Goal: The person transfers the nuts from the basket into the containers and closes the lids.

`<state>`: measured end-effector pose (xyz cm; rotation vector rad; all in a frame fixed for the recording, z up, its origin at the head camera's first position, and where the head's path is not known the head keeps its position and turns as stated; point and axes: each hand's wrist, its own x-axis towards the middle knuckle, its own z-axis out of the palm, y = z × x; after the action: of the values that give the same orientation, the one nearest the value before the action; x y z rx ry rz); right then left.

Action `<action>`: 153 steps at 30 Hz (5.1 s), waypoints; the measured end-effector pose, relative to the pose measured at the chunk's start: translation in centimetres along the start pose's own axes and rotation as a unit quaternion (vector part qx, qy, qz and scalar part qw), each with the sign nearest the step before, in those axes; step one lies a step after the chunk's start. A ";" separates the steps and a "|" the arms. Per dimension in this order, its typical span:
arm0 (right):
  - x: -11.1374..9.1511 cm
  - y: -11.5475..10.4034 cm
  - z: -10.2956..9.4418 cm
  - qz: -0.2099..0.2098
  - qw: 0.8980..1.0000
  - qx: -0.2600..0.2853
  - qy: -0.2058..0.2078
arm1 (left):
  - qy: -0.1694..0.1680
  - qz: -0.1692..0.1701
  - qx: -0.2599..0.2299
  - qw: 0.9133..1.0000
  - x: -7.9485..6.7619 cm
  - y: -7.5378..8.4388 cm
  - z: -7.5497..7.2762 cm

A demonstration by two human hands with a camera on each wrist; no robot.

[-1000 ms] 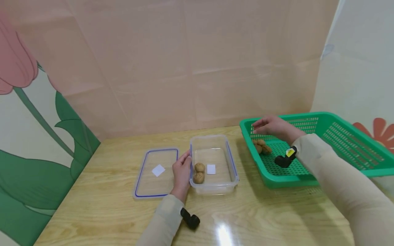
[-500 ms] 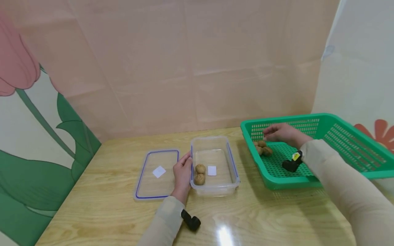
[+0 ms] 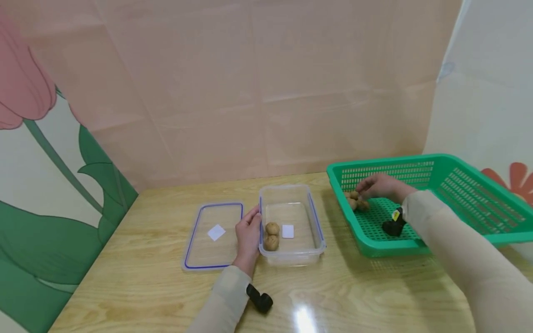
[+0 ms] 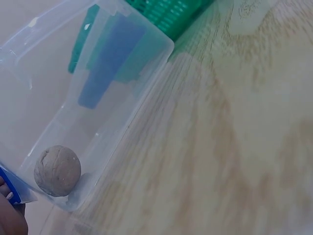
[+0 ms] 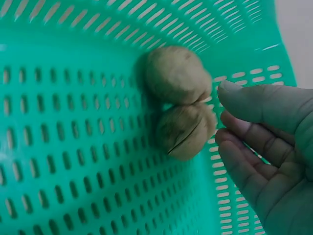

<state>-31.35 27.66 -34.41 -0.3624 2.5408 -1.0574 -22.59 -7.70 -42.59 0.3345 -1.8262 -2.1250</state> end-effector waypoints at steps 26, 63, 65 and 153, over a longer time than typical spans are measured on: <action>0.7 1.4 -0.3 0.020 0.991 -0.086 -0.100 | 0.002 -0.006 -0.003 1.000 0.0 0.2 0.2; 0.2 1.4 -1.6 0.003 0.998 -0.012 -0.059 | 0.004 -0.004 -0.005 1.000 0.1 -0.1 0.2; 0.1 1.3 -1.7 0.002 0.999 0.003 -0.049 | 0.003 -0.008 -0.005 1.000 0.1 -0.1 0.2; 0.9 -14.8 11.3 -0.055 0.956 0.258 0.125 | -0.016 0.016 0.031 0.999 0.3 0.6 0.3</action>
<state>-25.96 10.12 -31.34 -0.2368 2.3400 -1.8515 -22.88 -7.64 -41.98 0.2857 -1.9058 -2.0656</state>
